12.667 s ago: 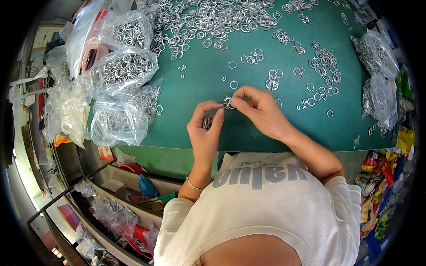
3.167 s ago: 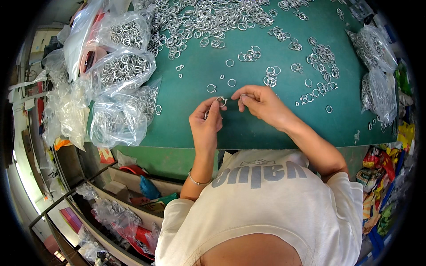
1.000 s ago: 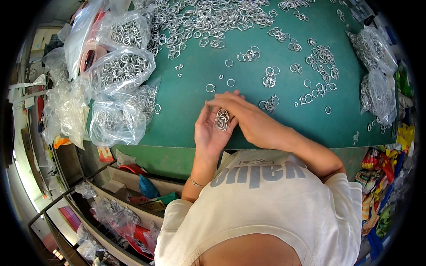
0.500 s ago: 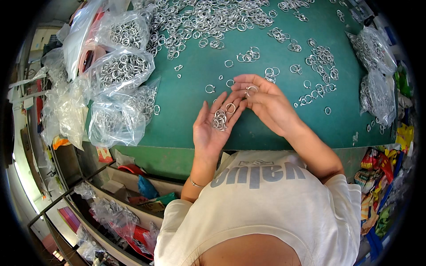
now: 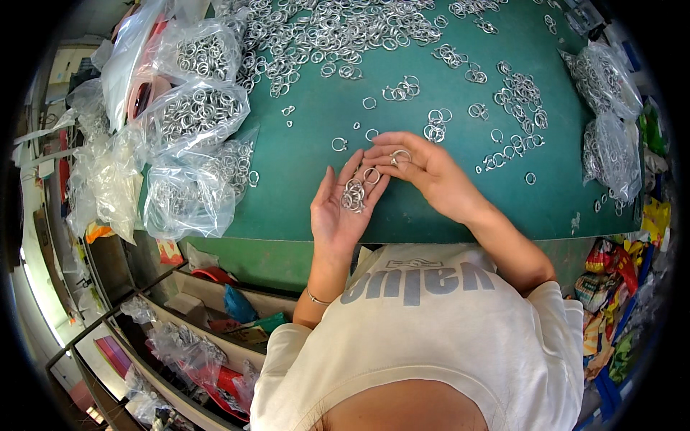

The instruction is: The person sorts small metal rings by hand on a green work table, picking them up from a central pile and moving them into a smaller group, then handles a star-shaped decorative item.

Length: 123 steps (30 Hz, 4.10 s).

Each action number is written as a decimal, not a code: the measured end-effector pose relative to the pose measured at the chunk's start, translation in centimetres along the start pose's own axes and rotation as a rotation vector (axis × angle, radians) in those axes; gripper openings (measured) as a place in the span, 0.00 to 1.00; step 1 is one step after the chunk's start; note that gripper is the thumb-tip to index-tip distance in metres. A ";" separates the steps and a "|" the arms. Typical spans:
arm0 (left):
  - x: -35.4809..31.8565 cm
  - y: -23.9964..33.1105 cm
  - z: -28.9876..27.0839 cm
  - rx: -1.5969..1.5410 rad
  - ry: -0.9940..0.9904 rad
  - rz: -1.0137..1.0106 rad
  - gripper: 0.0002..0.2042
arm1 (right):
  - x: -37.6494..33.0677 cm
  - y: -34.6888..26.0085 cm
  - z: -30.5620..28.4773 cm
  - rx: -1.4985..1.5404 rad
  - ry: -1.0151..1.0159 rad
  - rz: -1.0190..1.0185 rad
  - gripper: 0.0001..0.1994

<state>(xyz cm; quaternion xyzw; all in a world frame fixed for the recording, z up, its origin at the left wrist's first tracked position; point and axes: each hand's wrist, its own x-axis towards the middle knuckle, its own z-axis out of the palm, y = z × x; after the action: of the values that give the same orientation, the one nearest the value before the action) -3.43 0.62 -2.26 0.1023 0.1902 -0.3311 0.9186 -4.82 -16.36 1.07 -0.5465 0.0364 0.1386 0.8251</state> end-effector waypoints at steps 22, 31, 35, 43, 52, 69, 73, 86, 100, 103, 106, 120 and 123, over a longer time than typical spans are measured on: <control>-0.7 0.0 -0.4 0.314 -0.031 -0.007 0.24 | 0.1 -0.1 0.9 -1.053 0.016 -0.360 0.07; -2.1 1.3 -1.4 0.739 0.269 0.278 0.09 | 1.4 -0.3 -0.1 0.331 0.024 0.186 0.07; -1.6 1.6 -1.8 1.170 0.406 0.486 0.07 | 2.5 1.3 -0.5 -0.209 0.002 0.217 0.10; 1.1 2.9 -0.4 1.907 0.465 0.749 0.13 | 3.5 4.4 1.9 -1.286 0.077 -0.396 0.15; 3.5 3.7 -0.2 1.990 0.369 0.781 0.09 | 3.3 2.3 -0.3 -0.445 0.109 0.025 0.10; 2.1 2.0 1.2 1.040 0.238 0.332 0.08 | 2.0 1.7 -1.8 0.128 0.217 0.162 0.10; 2.1 2.1 0.9 0.970 0.219 0.257 0.10 | 2.4 1.4 -2.3 -0.235 0.263 0.012 0.07; 1.5 0.8 0.3 0.978 0.237 0.326 0.09 | 4.9 3.5 -2.7 -1.195 0.223 -0.260 0.07; -0.3 -1.0 0.6 0.976 0.246 0.320 0.10 | 1.0 1.6 -3.6 -0.351 0.146 0.017 0.08; -0.9 -1.6 0.7 0.992 0.236 0.336 0.09 | 0.0 1.2 -3.3 -0.293 0.081 0.041 0.09; -1.5 -2.3 0.7 0.989 0.227 0.341 0.09 | -1.5 0.9 -2.6 -0.139 -0.021 0.114 0.10; 0.0 -2.2 1.0 1.002 0.232 0.301 0.08 | 1.1 1.2 -3.4 -0.823 0.137 -0.081 0.05; 1.2 -1.8 0.8 0.971 0.234 0.268 0.08 | 4.0 0.6 -2.8 -1.118 0.333 -0.446 0.07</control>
<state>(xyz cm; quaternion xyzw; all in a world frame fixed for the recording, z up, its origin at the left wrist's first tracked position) -3.51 -1.63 -2.15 0.5766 0.1015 -0.2471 0.7721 -0.88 -17.97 -1.47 -0.9044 -0.0284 -0.1262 0.4066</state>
